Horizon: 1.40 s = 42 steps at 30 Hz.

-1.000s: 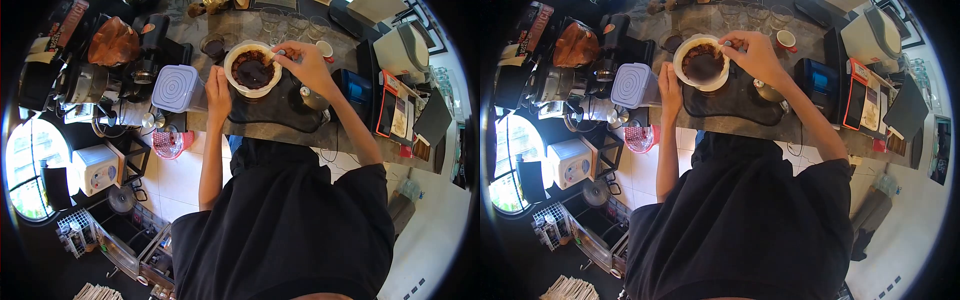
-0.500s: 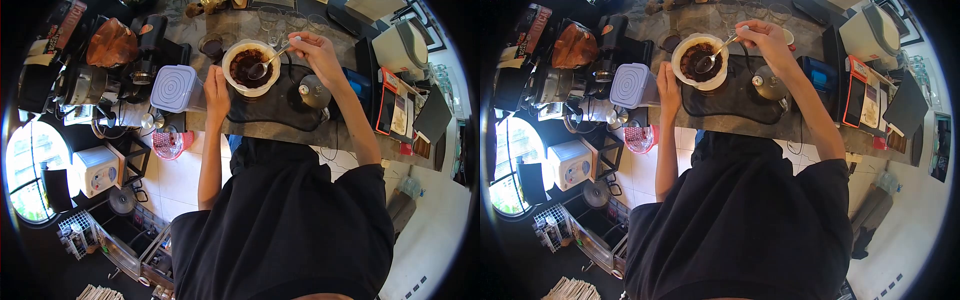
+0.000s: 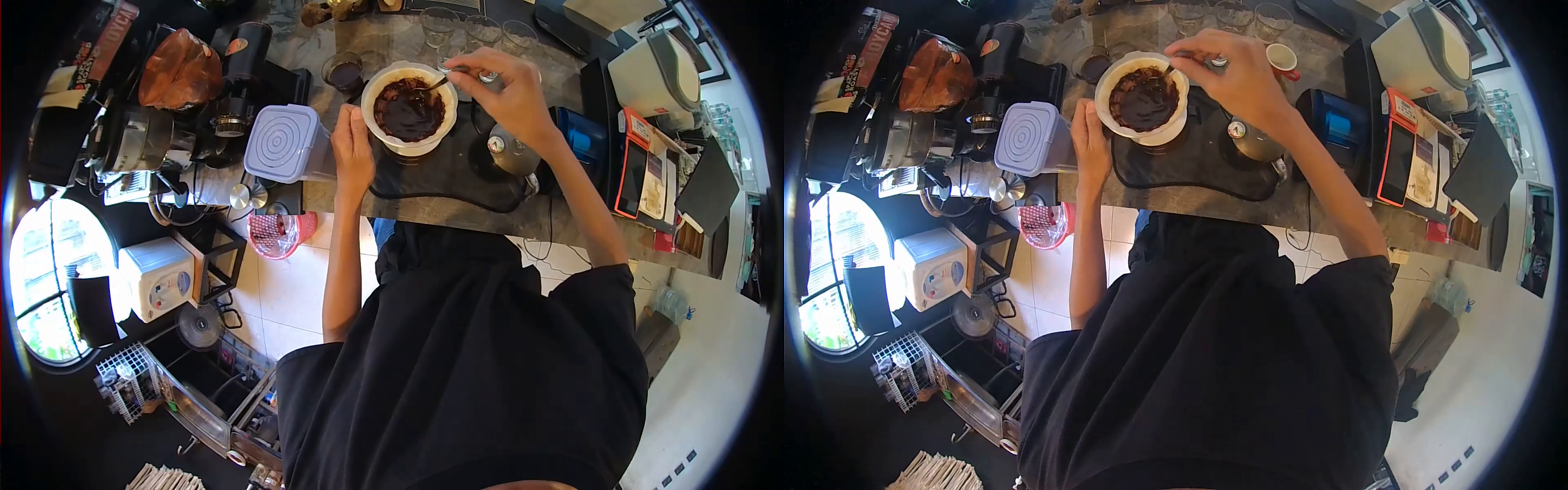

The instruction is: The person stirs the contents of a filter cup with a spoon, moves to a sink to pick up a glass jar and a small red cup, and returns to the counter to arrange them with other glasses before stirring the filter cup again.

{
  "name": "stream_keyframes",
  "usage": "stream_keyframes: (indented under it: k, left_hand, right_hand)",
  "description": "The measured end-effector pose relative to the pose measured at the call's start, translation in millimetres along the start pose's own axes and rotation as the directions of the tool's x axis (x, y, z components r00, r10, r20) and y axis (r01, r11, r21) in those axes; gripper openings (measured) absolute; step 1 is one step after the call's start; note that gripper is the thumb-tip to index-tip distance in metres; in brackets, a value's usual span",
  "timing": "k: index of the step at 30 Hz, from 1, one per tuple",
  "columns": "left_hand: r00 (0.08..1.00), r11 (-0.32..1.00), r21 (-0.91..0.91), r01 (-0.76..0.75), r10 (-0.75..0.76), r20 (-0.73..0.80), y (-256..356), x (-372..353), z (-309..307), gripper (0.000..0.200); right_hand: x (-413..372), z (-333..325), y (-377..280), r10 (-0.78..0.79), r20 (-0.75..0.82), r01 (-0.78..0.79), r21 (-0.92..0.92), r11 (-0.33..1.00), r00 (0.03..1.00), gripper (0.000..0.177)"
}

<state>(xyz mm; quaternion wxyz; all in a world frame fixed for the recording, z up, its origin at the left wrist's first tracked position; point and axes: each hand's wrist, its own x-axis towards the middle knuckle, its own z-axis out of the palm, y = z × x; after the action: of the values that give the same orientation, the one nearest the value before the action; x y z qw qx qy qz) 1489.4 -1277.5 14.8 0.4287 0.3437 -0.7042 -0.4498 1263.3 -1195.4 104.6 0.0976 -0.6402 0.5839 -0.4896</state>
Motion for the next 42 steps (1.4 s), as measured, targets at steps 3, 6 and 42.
stream_keyframes:
  k: [3,6,42]
  left_hand:
    - [1.0,1.0,-0.004,0.007,-0.007,0.004,0.9,0.0,0.2,0.033]
    - [1.0,1.0,-0.005,0.015,-0.015,-0.001,1.5,-0.4,0.5,0.033]
    - [0.999,0.999,-0.009,-0.036,0.036,-0.012,0.8,-0.6,1.6,0.033]
  right_hand:
    - [-4.0,6.4,2.1,0.035,0.06,-0.036,0.012,0.999,0.998,0.015]
    - [-8.6,11.0,10.5,0.127,0.097,-0.131,0.032,0.991,0.987,0.016]
    - [14.4,-3.5,-9.0,-0.15,0.062,0.157,-0.136,0.978,0.987,0.016]
